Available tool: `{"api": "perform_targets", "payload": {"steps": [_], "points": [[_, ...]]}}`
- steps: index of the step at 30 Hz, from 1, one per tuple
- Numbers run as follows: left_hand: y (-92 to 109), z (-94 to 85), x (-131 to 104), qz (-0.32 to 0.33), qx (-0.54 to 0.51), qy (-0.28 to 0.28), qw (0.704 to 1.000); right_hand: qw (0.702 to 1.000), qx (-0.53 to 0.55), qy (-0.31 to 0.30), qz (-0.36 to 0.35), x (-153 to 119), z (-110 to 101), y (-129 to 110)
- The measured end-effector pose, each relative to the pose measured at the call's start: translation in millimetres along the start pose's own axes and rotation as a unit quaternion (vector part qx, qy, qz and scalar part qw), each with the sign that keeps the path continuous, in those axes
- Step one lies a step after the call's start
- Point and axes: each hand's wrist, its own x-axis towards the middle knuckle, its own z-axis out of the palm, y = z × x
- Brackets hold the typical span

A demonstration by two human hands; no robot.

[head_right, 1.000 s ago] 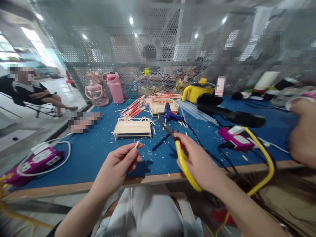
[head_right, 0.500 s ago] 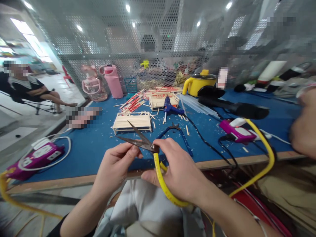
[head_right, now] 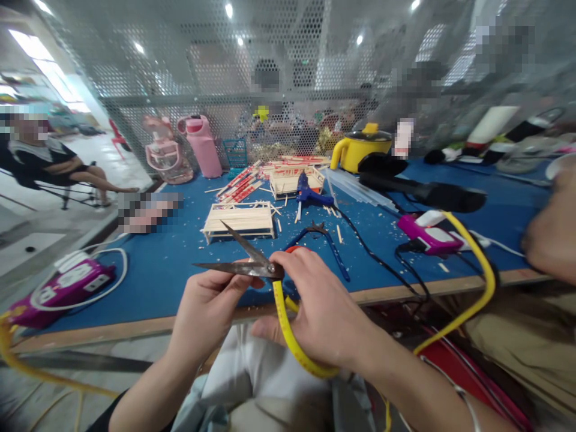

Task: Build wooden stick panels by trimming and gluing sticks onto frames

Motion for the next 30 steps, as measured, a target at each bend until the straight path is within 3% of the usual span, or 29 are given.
{"api": "perform_targets", "payload": {"steps": [11, 20, 30], "points": [[-4, 2.7, -8, 0.023, 0.054, 0.0, 0.998, 1.0, 0.0, -0.002, -0.027, 0, -1, -1], [-3, 1.2, -9, 0.059, 0.023, 0.065, 0.996, 0.998, -0.059, 0.029, -0.025, -1, 0, -6], [-4, -0.1, -9, 0.058, 0.022, 0.059, 0.996, 0.997, -0.052, 0.037, -0.032, 1, 6, -6]]}}
